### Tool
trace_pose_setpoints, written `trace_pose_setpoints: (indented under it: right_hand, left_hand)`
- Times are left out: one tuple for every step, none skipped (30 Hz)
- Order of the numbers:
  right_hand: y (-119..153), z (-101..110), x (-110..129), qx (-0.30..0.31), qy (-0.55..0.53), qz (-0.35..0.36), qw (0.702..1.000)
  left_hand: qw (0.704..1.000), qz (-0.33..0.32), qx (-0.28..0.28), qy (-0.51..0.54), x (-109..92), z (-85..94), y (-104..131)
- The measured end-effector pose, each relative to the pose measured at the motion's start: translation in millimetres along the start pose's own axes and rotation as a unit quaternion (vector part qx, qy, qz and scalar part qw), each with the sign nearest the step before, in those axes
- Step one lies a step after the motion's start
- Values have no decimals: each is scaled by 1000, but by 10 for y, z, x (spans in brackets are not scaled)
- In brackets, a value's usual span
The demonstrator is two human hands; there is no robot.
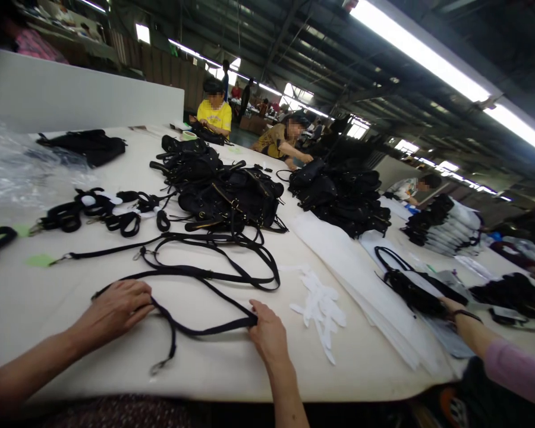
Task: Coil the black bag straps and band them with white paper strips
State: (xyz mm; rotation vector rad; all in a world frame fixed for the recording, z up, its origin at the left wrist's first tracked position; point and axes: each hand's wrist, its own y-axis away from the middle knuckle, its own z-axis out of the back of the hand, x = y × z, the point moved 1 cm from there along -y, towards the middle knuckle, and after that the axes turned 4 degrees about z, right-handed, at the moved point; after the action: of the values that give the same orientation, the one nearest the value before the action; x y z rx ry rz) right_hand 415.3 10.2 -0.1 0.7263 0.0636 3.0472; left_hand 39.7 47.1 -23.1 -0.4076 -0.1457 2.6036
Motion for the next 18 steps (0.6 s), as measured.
trace_pose_setpoints:
  right_hand:
    - [-8,61,60,1,29,21,999]
    - [5,110,138,-1,44,49,998]
    - [37,137,232,-7,47,83,995]
    - [79,138,338,-16,42,119,992]
    - [126,108,452,-27,30,155,987]
    - [171,46,569,-38,16,188,981]
    - [212,-45,684,-46,1,216,975]
    - [244,-160,790,-50,-9,237,970]
    - [268,-292,882,-48,-11,247,968]
    - [284,-431,955,-42,-7,248,968]
    - [294,-570,1006,-37,3,243,969]
    - [302,-699,1036,-36,15,238,970]
    - [310,-813,1046,-40,27,235,971]
    - [318,-908,1039,-49,38,233,971]
    - [329,-984,1019,-60,49,233,969]
    - [343,-1042,988,-69,60,233,968]
    - [357,-1081,952,-76,72,233,967]
    - [374,-1105,913,-81,83,231,966]
  left_hand:
    - [1000,6,-2,6,-29,-64,7]
    - [1000,8,-2,10,-63,-125,33]
    - [1000,12,-2,13,-97,-177,72]
    - [1000,17,0,15,-131,-216,116]
    - [1000,22,2,17,-159,-238,160]
    - [999,27,6,20,-179,-241,198]
    - [999,31,8,23,-185,-228,224]
    - [999,32,5,28,-175,-200,237]
    - [999,33,-2,33,-145,-162,238]
    - [999,37,-15,35,-93,-119,229]
    - [998,49,-31,31,-18,-78,212]
    - [996,69,-46,20,78,-45,192]
    - [994,93,-56,3,187,-25,172]
    - [991,119,-58,-16,305,-23,153]
    - [988,140,-50,-37,423,-43,136]
    - [987,151,-31,-51,535,-82,122]
    - [986,156,-8,-55,639,-138,111]
    - [986,157,17,-51,730,-202,105]
